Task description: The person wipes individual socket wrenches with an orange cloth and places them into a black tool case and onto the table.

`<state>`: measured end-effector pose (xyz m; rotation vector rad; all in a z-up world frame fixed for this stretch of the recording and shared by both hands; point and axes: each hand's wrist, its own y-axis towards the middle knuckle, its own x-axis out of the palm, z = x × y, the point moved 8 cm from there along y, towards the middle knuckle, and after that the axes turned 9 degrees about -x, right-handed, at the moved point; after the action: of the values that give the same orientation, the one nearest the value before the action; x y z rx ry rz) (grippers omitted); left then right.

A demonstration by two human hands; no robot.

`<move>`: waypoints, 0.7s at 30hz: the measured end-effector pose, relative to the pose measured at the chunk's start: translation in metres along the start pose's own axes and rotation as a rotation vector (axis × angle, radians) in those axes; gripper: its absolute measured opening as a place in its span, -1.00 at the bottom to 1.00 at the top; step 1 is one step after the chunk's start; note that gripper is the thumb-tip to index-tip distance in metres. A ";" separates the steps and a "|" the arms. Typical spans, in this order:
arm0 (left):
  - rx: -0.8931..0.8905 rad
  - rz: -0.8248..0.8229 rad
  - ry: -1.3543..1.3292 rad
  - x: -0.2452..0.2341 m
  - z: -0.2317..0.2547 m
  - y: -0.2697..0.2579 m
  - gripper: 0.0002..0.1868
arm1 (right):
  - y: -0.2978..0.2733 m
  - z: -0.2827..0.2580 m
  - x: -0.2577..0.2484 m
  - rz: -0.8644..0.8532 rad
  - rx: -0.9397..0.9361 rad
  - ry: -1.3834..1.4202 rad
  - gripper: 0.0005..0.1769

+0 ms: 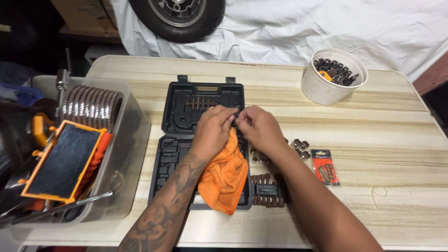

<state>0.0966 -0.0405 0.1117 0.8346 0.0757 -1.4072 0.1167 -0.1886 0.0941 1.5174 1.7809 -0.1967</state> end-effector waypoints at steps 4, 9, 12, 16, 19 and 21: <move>-0.113 0.028 -0.037 -0.024 -0.012 -0.022 -0.90 | -0.011 -0.048 0.002 0.042 -0.120 0.057 -0.81; -0.282 0.212 -0.152 -0.044 -0.040 -0.049 -0.88 | -0.036 -0.075 0.025 -0.089 -0.233 -0.087 -0.59; -0.423 0.241 -0.274 -0.039 -0.057 -0.064 -0.85 | -0.044 -0.060 0.056 -0.270 -0.200 -0.215 -0.75; -0.285 0.279 -0.265 -0.038 -0.052 -0.070 -0.84 | -0.047 -0.031 0.044 -0.003 0.018 0.012 -0.71; -0.244 0.211 -0.262 -0.029 -0.051 -0.073 -0.82 | -0.048 -0.032 0.034 0.130 -0.019 0.162 -0.70; -0.256 0.137 -0.291 -0.022 -0.053 -0.071 -0.80 | -0.051 -0.060 0.031 0.166 -0.330 0.269 -0.68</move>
<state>0.0513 0.0112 0.0514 0.4114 -0.0239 -1.3417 0.0444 -0.1444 0.0975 1.4893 1.7727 0.3835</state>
